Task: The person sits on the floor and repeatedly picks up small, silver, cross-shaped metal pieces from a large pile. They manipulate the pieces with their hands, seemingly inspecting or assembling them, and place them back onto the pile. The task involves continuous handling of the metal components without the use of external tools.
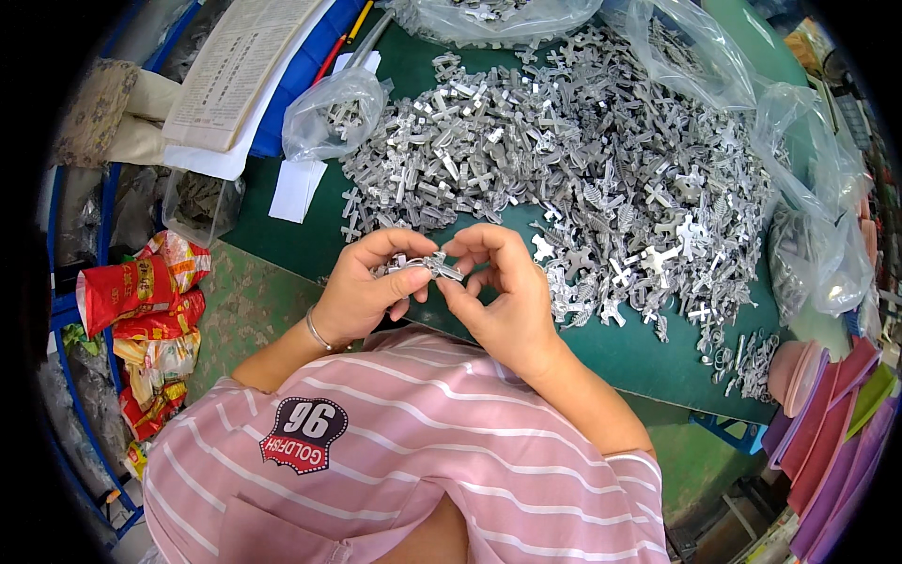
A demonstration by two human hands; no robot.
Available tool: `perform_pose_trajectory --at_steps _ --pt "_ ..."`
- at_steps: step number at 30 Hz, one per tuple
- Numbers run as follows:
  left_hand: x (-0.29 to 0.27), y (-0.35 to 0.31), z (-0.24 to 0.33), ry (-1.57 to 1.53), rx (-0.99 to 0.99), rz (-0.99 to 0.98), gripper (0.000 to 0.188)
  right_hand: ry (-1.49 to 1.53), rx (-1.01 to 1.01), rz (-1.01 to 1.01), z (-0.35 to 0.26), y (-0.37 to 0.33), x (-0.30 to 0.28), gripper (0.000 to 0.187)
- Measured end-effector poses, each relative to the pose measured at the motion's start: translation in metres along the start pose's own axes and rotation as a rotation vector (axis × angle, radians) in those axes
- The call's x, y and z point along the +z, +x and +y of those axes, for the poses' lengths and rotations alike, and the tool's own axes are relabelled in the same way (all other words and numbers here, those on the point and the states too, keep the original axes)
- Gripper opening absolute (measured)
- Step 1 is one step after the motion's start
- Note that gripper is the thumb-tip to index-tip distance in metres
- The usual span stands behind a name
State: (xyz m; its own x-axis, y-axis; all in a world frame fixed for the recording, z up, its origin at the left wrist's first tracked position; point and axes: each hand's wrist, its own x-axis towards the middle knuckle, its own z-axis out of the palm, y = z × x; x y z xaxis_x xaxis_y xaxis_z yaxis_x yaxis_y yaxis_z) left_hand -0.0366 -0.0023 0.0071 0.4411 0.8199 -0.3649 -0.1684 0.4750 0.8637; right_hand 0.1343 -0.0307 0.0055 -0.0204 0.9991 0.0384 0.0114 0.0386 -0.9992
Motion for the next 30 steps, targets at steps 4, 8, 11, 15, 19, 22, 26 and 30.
perform_pose_trajectory --at_steps 4,8,11,15,19,22,26,30 --pt "-0.007 0.001 -0.005 0.044 -0.028 -0.005 0.020 -0.028 -0.088 -0.009 0.004 -0.002 -0.002 0.026" --pt "-0.005 -0.002 0.000 0.101 0.072 0.013 0.018 0.115 0.197 -0.088 -0.003 -0.003 -0.005 0.015" --pt "-0.006 -0.002 -0.007 0.141 0.201 0.054 0.016 0.312 0.331 -0.120 -0.005 -0.003 -0.005 0.012" --pt "-0.011 -0.001 -0.007 0.015 0.169 -0.015 0.011 0.371 0.488 -0.256 -0.011 -0.001 -0.004 0.014" --pt "-0.018 -0.001 -0.014 -0.462 0.049 -0.082 0.012 0.036 0.234 -0.208 -0.012 0.005 -0.003 0.019" --pt "-0.019 -0.003 -0.006 -0.696 -0.027 -0.062 0.015 -0.622 -0.267 -0.103 -0.001 0.027 -0.001 0.019" --pt "-0.019 -0.003 -0.007 -0.724 -0.046 -0.039 0.010 -0.967 -0.487 -0.063 0.004 0.037 0.004 0.021" --pt "-0.021 -0.003 -0.011 -0.594 -0.008 -0.074 0.007 -0.971 -0.613 -0.085 0.018 0.036 0.004 0.020"
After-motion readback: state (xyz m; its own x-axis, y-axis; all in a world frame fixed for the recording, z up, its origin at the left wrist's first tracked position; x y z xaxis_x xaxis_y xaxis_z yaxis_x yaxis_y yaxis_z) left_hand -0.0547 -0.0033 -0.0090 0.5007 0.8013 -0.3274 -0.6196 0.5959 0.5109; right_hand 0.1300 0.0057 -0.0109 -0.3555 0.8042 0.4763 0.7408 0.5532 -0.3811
